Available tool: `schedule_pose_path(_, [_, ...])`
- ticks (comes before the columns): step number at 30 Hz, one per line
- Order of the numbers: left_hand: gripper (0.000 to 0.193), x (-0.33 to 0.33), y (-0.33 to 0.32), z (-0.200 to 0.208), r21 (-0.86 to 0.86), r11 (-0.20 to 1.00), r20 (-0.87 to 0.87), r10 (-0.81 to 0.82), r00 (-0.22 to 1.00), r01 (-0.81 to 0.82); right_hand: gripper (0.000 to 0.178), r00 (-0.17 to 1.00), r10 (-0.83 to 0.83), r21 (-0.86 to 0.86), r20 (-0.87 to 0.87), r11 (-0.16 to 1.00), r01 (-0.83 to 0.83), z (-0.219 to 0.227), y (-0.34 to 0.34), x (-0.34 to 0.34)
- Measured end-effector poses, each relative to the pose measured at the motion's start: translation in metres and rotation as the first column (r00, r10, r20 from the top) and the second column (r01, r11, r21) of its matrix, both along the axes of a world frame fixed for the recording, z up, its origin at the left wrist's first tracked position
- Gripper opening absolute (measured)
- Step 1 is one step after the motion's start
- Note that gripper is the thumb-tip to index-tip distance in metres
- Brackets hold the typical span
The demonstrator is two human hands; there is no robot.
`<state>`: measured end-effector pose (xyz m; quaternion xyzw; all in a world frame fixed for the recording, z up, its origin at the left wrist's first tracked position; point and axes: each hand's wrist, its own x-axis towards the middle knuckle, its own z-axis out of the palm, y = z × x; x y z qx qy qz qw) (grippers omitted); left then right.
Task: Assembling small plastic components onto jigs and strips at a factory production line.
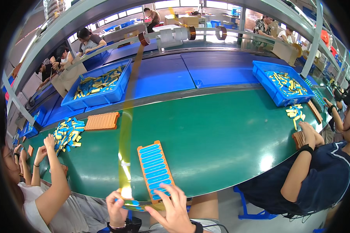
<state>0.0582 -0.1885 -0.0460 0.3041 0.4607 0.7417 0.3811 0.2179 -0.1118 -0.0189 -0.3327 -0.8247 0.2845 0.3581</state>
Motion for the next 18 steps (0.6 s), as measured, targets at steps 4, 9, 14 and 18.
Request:
schedule_pose_path(4, [0.017,0.037,0.022,0.023,-0.200,0.973,-0.326,-0.175,0.929,0.113,0.036,0.857,-0.033,-0.730,-0.514,0.541,-0.418,-0.017,0.002,0.015])
schedule_pose_path(9, [0.061,0.015,0.025,0.033,-0.288,0.955,-0.838,-0.215,0.501,-0.072,0.013,0.840,-0.209,-0.767,-0.500,0.558,-0.318,-0.011,0.025,0.032])
schedule_pose_path(14, [0.101,0.017,0.023,0.007,-0.388,0.914,-0.877,-0.329,0.351,-0.113,0.018,0.922,-0.090,-0.783,-0.375,0.563,-0.264,-0.014,0.034,0.043])
schedule_pose_path(18, [0.099,0.018,0.034,0.005,-0.355,0.932,-0.849,-0.291,0.441,-0.069,0.023,0.918,-0.101,-0.801,-0.383,0.532,-0.276,-0.011,0.035,0.040])
